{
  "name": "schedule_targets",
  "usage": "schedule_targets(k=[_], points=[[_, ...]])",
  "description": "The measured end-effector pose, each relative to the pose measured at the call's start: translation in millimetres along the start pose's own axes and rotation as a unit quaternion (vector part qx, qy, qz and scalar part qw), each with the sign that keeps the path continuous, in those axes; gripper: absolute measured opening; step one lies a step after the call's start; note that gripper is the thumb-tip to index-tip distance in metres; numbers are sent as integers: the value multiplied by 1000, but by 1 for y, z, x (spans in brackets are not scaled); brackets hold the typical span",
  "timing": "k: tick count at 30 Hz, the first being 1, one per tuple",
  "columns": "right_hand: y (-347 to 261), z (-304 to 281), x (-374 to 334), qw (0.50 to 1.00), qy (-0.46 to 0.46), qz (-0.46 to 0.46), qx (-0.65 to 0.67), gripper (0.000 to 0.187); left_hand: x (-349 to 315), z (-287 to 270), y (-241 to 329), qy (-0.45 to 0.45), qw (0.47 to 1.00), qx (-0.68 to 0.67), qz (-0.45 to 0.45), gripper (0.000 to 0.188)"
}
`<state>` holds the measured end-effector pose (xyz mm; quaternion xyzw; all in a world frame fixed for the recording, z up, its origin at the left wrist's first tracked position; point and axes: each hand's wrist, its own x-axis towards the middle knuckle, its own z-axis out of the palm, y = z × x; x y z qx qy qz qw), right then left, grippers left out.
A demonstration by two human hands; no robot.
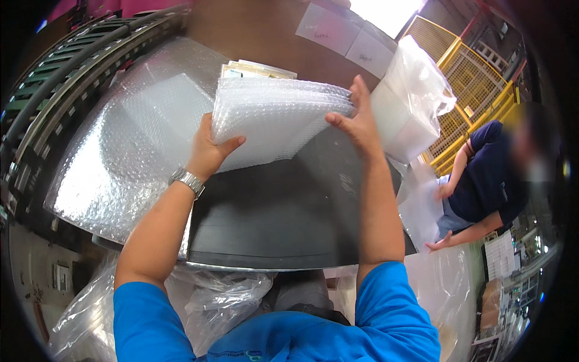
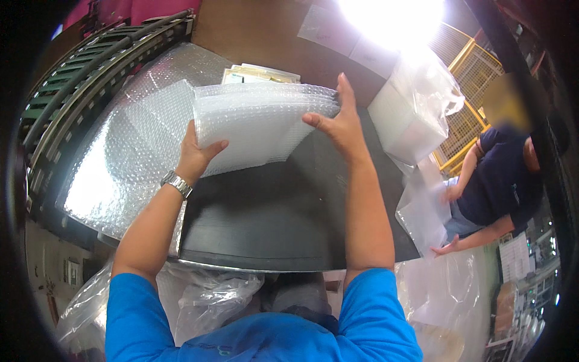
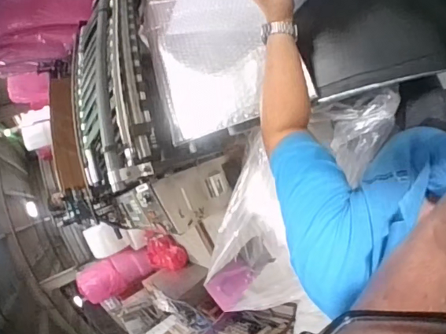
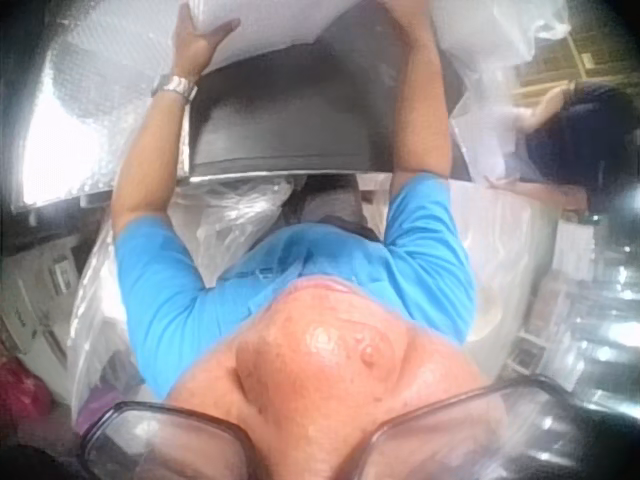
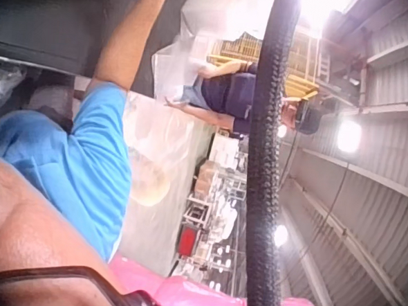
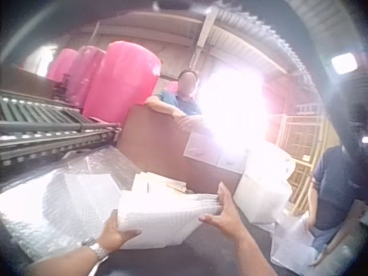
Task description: The person stacks sheets of bubble wrap on a table. They pick up sheets, align them, and place them in a pile, repeating the process throughout the video.
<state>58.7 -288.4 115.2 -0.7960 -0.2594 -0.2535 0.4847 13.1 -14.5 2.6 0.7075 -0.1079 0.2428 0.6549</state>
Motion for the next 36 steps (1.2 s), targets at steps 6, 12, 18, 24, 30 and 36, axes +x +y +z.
schedule_targets(k=[6,12,18,24,30,36], points=[[38,25,-27,953,-51,133,269,85,-4,4,1,-17,999,-40,20,63],[49,33,-29,942,-5,145,303,67,-5,5,-3,-15,999,4,41,67],[46,33,-39,943,24,172,285,63,-5,4,0,-13,997,51,51,63],[23,19,-52,954,192,115,200,52,-11,10,0,-15,997,36,70,59],[-21,-25,-60,985,166,29,43,25,-17,12,-14,-14,956,172,238,51],[-37,-37,-81,988,107,107,-4,16,-21,16,-12,-23,955,147,258,49]])
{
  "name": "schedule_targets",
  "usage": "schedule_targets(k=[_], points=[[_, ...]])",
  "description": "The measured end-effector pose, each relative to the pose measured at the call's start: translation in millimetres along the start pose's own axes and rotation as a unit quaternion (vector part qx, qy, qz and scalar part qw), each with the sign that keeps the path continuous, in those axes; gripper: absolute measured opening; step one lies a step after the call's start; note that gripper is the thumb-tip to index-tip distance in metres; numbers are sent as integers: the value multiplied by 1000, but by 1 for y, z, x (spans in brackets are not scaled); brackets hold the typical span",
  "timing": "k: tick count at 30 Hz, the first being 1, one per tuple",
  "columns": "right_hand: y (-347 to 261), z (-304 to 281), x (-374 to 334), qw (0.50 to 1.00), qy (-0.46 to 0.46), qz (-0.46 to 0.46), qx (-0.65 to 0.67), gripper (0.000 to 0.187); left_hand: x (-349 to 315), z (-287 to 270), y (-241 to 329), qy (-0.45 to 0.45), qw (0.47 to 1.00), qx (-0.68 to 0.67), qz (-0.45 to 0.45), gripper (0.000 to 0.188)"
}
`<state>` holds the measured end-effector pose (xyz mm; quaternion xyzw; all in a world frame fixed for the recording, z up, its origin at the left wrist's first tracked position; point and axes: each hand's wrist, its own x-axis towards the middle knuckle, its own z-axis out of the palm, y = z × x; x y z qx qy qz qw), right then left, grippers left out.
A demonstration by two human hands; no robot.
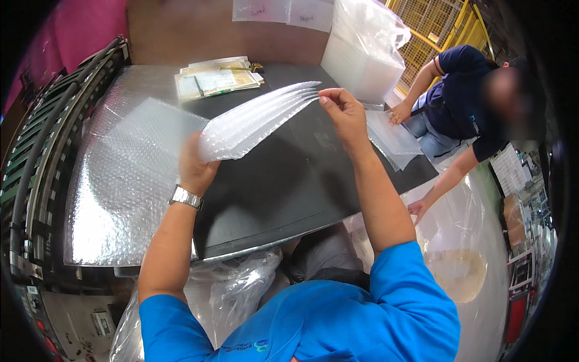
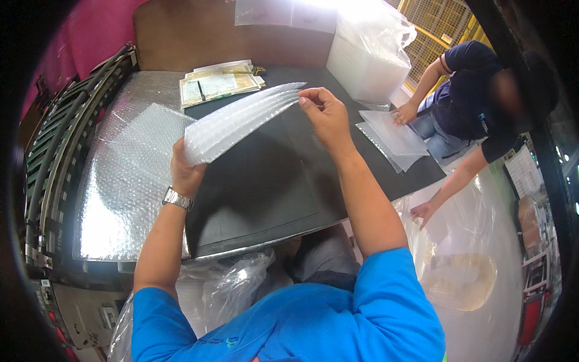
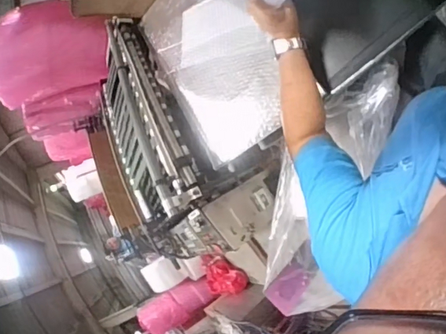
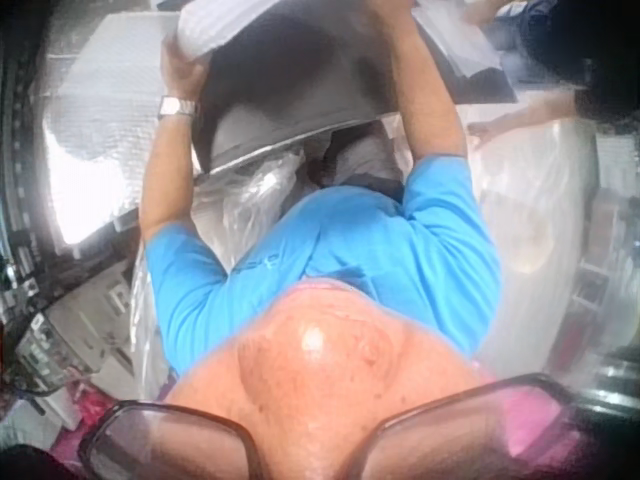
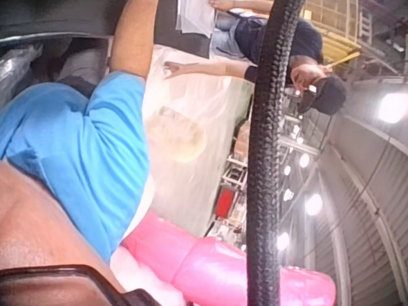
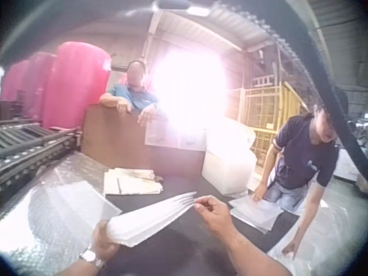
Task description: The person stacks sheets of bubble wrap on a table. They pick up sheets, align them, and place them in a pile, repeating the process throughout the video.
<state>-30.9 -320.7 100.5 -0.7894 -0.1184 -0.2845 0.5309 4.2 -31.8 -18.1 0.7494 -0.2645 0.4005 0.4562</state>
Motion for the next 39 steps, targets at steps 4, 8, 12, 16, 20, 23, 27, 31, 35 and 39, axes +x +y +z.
schedule_targets(k=[4,8,12,16,20,23,27,31,35,39], points=[[4,-1,-12,999,-7,-10,-45,16,-2,4,10,-11,1000,-27,-4,50],[2,-2,-10,966,-4,-173,-192,18,-6,9,6,-25,999,-40,1,51],[-6,-8,-10,971,-49,-108,-209,20,-8,11,8,-32,999,-38,19,52],[-11,-12,-15,971,-73,-63,-219,19,-10,10,9,-40,999,-8,14,54],[-13,-14,-16,973,-85,-60,-208,18,-8,11,10,-45,998,-46,0,54],[-13,-13,-18,979,-98,-21,-178,19,-10,11,6,-42,999,-26,9,53],[-14,-17,-18,963,-158,-19,-217,24,-8,10,9,-46,998,-38,-15,53],[-11,-22,-20,911,-223,-130,-321,30,-12,14,11,-50,998,-35,-6,53],[-5,-9,-23,898,-297,-151,-287,33,-13,18,8,-61,998,-20,18,57],[-33,-4,-43,916,-176,-216,-288,21,-19,23,-1,-70,997,-34,-16,62]])
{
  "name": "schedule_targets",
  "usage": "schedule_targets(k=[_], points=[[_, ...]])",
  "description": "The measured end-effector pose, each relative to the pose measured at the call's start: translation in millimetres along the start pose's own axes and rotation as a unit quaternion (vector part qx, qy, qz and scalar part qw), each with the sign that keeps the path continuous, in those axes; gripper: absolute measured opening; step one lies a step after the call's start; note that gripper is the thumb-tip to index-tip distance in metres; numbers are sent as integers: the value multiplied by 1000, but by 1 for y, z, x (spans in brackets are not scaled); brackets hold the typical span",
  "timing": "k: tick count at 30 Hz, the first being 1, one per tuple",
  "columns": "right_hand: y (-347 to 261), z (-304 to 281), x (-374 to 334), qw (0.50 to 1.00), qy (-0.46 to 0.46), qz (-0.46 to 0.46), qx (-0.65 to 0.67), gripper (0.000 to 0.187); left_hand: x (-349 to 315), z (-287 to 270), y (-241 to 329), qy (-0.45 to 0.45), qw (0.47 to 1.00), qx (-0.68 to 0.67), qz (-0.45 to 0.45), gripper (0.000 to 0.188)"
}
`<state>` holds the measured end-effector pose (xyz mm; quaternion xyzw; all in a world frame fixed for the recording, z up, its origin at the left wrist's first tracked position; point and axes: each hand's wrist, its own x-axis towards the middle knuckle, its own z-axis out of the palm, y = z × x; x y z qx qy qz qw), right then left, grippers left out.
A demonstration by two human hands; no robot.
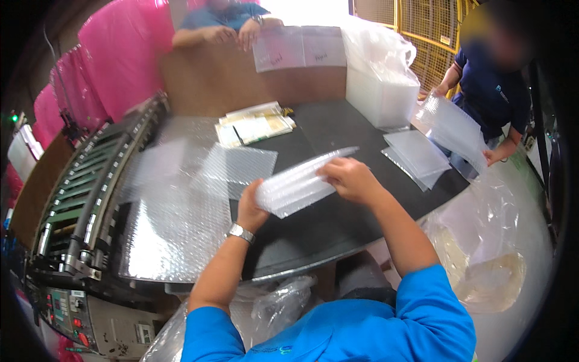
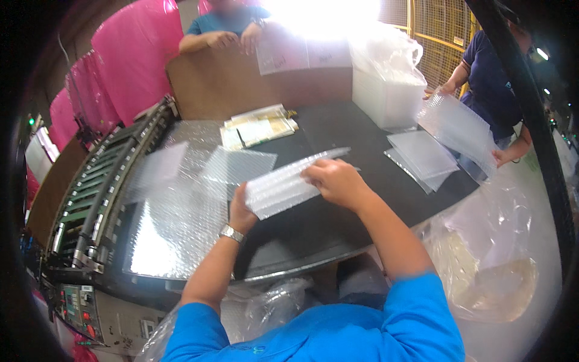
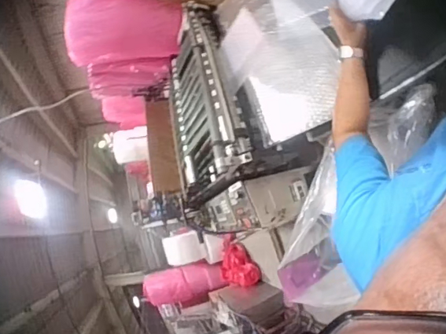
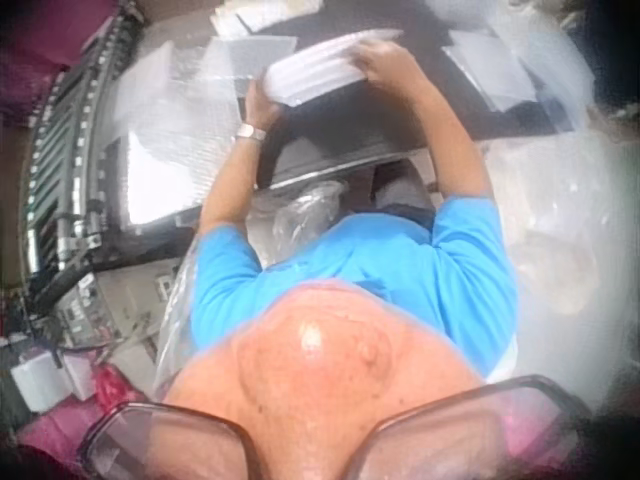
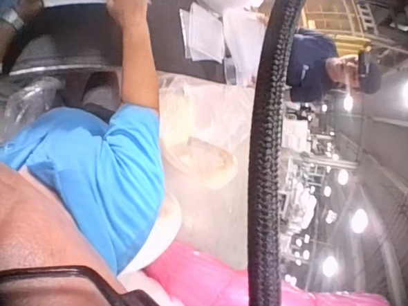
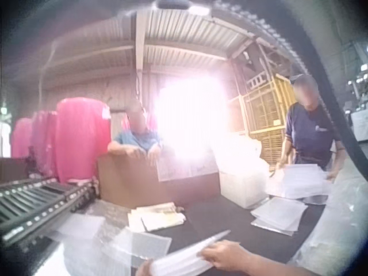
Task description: The person stacks sheets of bubble wrap on a table. They pick up sheets, align them, and place them in a pile, repeating the process throughout the video.
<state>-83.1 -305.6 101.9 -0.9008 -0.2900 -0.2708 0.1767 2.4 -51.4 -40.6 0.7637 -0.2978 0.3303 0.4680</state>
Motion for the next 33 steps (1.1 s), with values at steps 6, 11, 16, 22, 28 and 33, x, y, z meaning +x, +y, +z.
schedule_targets(k=[6,11,16,22,28,33], points=[[-6,-63,-27,987,159,33,16,18,-6,-2,13,-43,998,36,-21,55],[31,-101,-84,917,350,128,141,22,-22,4,21,15,999,40,-27,47],[66,-119,-118,771,478,187,378,20,-30,6,39,57,992,108,-17,44],[22,-91,-89,723,355,138,577,35,-41,36,81,84,993,79,-34,40],[-79,-46,-17,766,221,-156,583,46,-30,62,109,141,984,83,-74,39],[-181,-11,-17,865,27,-354,355,47,-21,59,138,221,867,-334,-296,48]])
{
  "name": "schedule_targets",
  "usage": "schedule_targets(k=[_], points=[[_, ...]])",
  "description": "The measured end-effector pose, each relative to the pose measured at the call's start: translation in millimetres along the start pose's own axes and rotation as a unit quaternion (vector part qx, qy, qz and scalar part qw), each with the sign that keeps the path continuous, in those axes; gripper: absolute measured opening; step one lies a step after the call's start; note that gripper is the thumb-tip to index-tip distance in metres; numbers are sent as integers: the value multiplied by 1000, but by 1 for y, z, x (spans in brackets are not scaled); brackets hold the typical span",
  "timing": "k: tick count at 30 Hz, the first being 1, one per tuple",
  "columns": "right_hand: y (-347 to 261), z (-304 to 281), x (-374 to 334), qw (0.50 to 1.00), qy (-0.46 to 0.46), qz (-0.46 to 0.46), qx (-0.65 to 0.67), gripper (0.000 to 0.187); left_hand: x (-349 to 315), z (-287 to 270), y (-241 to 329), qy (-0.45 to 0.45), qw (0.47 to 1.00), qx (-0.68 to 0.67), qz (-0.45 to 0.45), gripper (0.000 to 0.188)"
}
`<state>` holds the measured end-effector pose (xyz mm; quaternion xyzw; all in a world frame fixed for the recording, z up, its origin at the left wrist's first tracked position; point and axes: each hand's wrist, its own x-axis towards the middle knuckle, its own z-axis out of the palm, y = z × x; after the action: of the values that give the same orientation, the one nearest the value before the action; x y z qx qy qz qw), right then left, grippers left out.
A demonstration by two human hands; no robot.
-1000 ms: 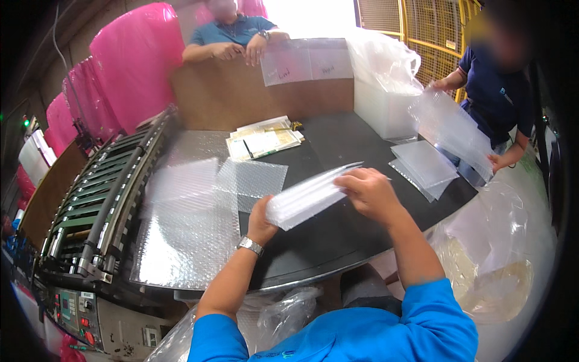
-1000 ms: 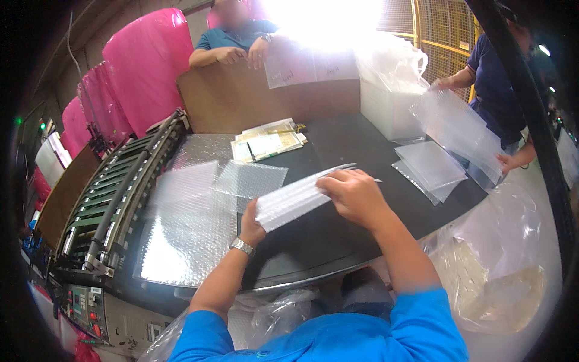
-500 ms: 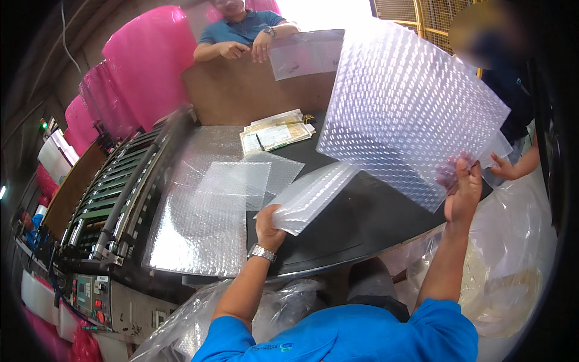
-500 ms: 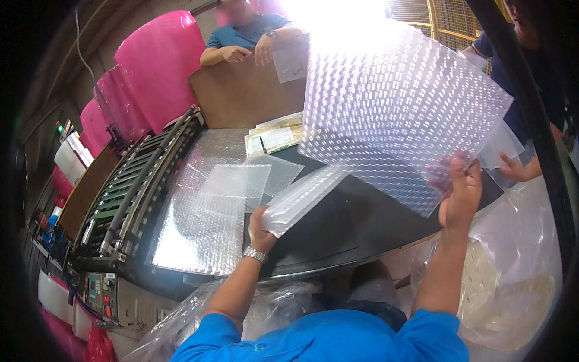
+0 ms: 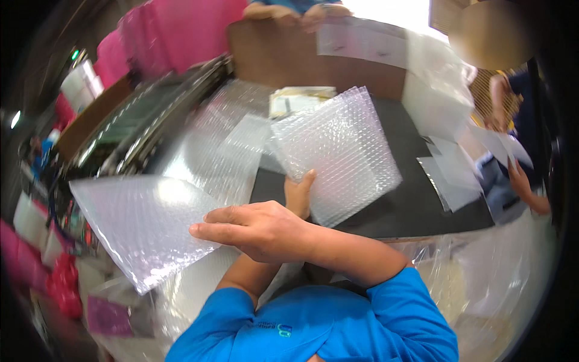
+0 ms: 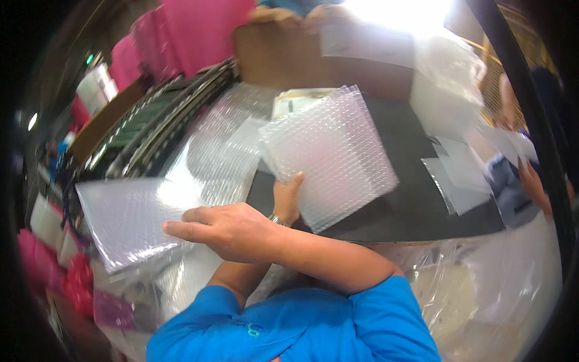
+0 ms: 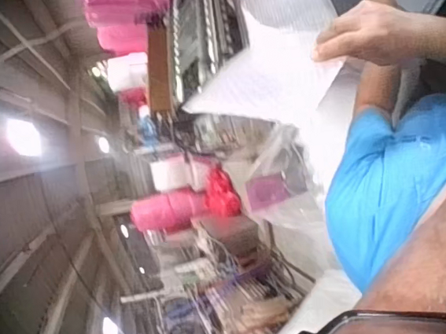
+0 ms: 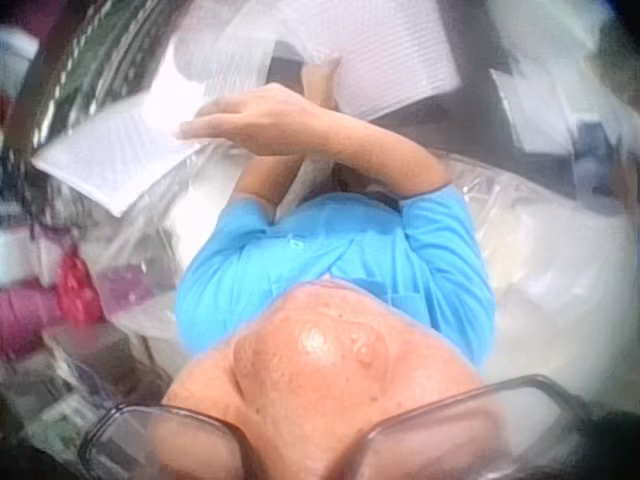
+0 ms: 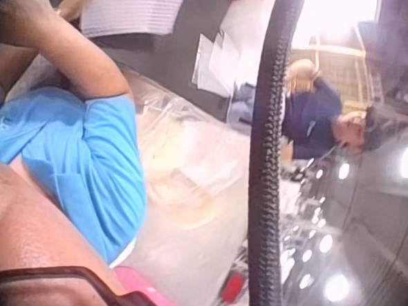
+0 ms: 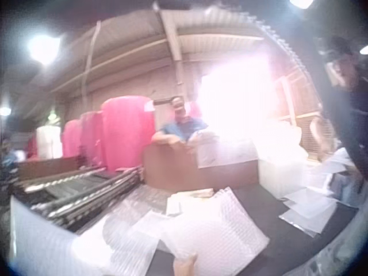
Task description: The person stacks sheets of bubble wrap on a table. They pick up sheets, align them, and place them in a pile, repeating the process throughout the video.
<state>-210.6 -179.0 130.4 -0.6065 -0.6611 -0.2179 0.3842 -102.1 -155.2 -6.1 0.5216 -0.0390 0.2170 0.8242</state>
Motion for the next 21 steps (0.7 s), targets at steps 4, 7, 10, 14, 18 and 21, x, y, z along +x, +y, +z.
schedule_targets(k=[4,7,10,14,18,21], points=[[5,53,-28,995,-85,47,36,45,-28,-35,-34,66,985,-47,-152,43],[20,75,-40,993,-95,48,46,41,-24,-49,-50,67,988,64,-122,46],[6,66,-22,998,-37,38,29,42,-39,-51,-45,37,981,173,-77,57],[-7,69,-1,995,36,-38,83,37,-35,-80,-64,-63,954,292,-23,68],[-24,91,-4,980,3,-70,184,41,-32,-45,-22,39,985,122,-113,55],[-25,109,-10,972,-151,-149,101,42,-31,-48,-21,34,986,129,-100,49]])
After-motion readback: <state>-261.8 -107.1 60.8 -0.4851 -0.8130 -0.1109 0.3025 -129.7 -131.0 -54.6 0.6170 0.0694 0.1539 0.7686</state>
